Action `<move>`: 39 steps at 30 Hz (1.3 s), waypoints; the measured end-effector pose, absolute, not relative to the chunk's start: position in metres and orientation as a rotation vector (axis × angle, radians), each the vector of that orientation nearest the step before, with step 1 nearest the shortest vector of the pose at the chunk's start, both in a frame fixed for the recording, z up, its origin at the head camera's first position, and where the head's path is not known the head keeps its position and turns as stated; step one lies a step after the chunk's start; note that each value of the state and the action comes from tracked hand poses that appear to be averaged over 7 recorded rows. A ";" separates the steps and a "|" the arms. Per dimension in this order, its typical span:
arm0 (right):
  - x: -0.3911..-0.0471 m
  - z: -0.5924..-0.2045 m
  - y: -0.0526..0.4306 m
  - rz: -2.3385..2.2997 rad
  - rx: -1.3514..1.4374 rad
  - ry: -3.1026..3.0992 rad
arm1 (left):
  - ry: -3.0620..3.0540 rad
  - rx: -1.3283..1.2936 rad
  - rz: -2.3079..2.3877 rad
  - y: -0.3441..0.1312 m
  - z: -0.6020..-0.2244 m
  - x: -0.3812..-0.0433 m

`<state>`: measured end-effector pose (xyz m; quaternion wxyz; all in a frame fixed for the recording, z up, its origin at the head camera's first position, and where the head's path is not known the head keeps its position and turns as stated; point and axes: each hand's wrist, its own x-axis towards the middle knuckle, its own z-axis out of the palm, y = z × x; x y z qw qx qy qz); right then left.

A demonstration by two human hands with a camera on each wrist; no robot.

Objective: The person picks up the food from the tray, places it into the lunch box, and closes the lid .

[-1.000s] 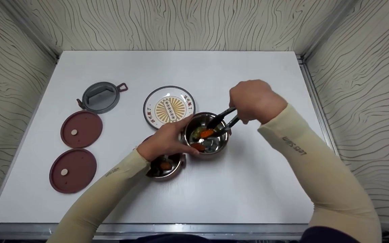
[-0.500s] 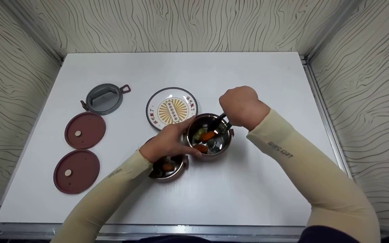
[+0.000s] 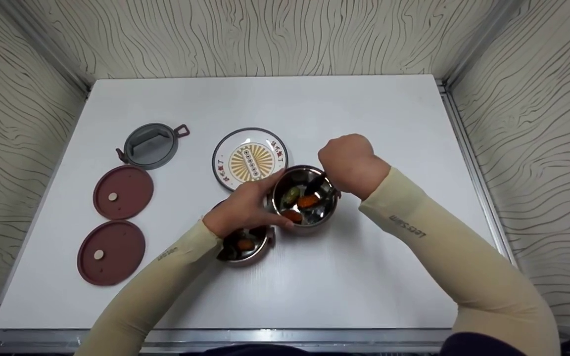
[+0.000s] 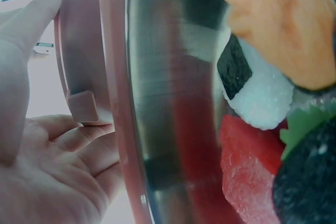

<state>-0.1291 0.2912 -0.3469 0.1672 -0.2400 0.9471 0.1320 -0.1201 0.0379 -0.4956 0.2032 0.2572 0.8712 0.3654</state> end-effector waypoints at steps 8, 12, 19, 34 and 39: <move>-0.112 -0.319 0.327 0.108 -0.486 2.734 | 2.434 0.725 1.017 0.038 -0.497 -0.120; -0.097 -0.303 0.365 -0.098 -0.351 2.826 | 2.425 0.728 1.035 0.038 -0.495 -0.121; -0.115 -0.331 0.398 -0.590 -0.221 3.095 | 2.426 0.733 1.033 0.037 -0.493 -0.122; -0.209 -0.506 0.348 -0.812 -0.320 2.533 | 2.397 0.826 0.954 0.055 -0.516 -0.096; -0.202 -0.523 0.337 -0.752 -0.392 2.532 | 2.394 0.879 0.981 0.058 -0.515 -0.094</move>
